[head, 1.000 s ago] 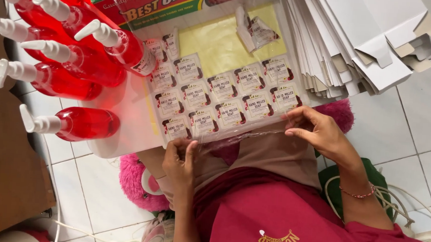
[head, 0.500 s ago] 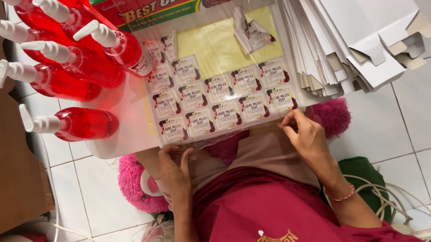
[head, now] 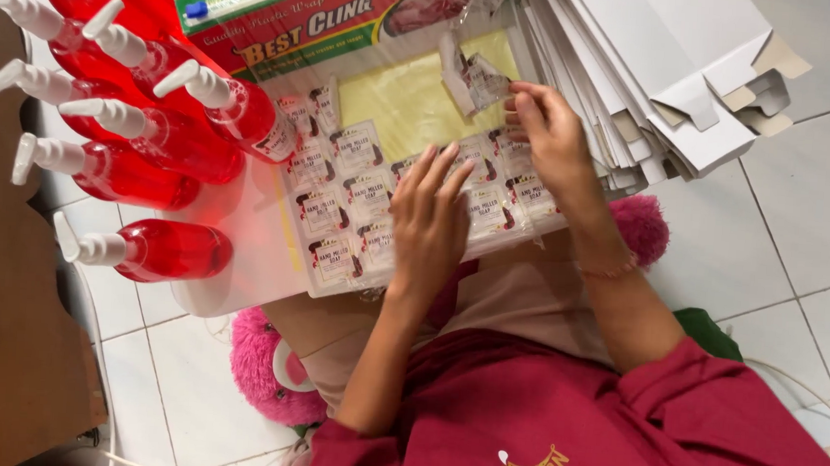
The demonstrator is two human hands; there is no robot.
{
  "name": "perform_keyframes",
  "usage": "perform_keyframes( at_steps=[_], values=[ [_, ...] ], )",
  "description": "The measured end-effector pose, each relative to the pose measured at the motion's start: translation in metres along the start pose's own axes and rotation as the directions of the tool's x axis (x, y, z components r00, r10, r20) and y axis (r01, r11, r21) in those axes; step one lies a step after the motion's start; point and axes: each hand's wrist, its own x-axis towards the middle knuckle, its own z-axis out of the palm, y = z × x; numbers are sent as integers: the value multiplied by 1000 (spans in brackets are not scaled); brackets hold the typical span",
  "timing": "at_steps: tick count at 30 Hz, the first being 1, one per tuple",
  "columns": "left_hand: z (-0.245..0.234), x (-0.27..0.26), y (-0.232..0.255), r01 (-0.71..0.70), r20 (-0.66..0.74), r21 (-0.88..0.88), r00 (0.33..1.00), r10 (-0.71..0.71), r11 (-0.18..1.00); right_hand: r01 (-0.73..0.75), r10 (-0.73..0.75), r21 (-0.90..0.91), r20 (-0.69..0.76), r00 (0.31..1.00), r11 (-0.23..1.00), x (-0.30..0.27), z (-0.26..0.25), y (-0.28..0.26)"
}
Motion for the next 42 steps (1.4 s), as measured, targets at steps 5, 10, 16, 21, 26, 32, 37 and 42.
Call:
perform_keyframes(
  at_steps=[5,10,16,21,26,32,37,42],
  values=[
    [37,13,-6,1,214,303,974,-69,953,-87,116,219,-121,986,972,38,29,13],
    [37,16,-7,77,385,380,893,-233,922,-12,31,68,-283,959,998,46,29,10],
    [40,18,-13,142,532,385,774,-344,912,70,-223,-384,-371,901,921,46,17,5],
    [29,27,-9,37,628,482,682,-374,875,152,-344,-513,-302,889,845,48,14,0],
    [28,31,-7,49,636,478,670,-383,877,-13,-117,-525,-214,970,851,57,8,24],
    [20,40,-2,45,681,480,610,-405,876,6,-98,-436,-189,977,900,80,14,-6],
    [21,38,-2,48,681,481,609,-407,875,-129,91,-137,-250,964,982,118,23,-8],
    [24,31,-5,7,614,499,703,-359,867,-31,-15,-182,-248,969,983,132,19,23]
  ],
)
